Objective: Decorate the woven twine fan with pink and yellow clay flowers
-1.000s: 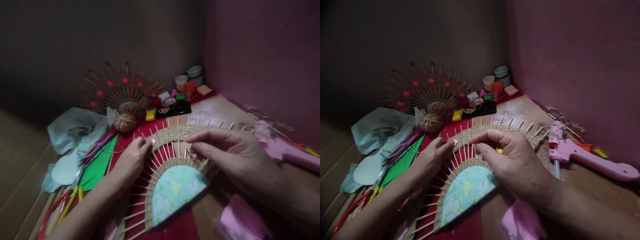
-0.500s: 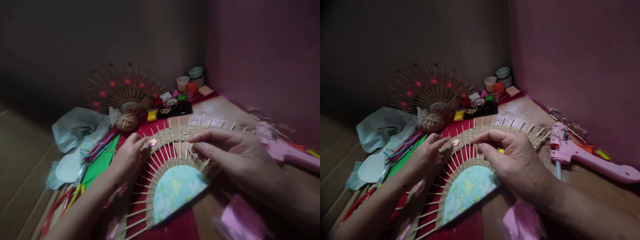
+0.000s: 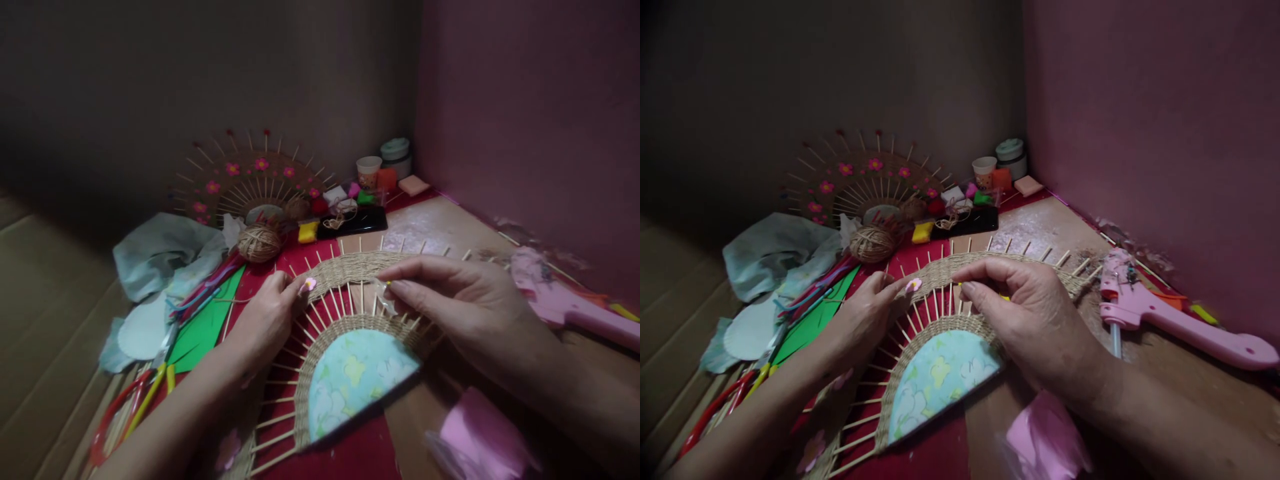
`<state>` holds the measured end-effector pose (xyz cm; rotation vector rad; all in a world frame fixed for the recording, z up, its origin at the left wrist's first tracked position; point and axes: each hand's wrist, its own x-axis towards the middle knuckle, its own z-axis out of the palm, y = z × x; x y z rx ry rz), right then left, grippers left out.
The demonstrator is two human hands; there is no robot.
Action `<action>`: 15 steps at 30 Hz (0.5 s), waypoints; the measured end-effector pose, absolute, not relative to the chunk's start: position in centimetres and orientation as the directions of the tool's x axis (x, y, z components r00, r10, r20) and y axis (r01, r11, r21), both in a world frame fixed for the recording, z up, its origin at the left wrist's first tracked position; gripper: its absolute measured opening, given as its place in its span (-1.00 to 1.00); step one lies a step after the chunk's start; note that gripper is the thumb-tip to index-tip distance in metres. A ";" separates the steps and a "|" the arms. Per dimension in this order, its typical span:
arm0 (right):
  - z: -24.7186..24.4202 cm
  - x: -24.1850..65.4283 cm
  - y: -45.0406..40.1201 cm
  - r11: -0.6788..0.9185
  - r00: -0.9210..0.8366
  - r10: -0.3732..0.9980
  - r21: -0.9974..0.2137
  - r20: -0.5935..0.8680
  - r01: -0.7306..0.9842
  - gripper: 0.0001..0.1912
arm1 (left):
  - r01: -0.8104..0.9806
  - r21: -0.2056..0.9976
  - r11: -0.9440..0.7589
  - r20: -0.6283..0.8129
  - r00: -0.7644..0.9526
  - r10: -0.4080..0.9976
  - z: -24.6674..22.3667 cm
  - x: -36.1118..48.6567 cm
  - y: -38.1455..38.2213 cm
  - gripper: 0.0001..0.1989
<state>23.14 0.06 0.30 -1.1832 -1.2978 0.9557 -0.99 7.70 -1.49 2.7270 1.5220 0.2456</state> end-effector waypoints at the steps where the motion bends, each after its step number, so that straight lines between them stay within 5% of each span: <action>1: 0.3 23.1 0.1 0.177 0.090 0.978 -0.978 0.187 0.111 -0.85 | 0.844 0.068 -0.533 0.136 0.521 0.843 -1.1 -1.0 7.6 -0.68; 6: -0.1 23.2 0.4 0.123 0.101 0.987 -0.991 0.127 0.046 -0.80 | 0.794 0.106 -0.599 0.166 0.580 0.798 0.5 -1.0 6.6 -0.68; 15: -0.3 22.9 0.4 0.029 -0.094 0.995 -0.984 0.047 -0.178 -0.63 | 0.569 0.466 -0.677 0.328 0.600 0.730 2.8 3.1 3.4 -0.75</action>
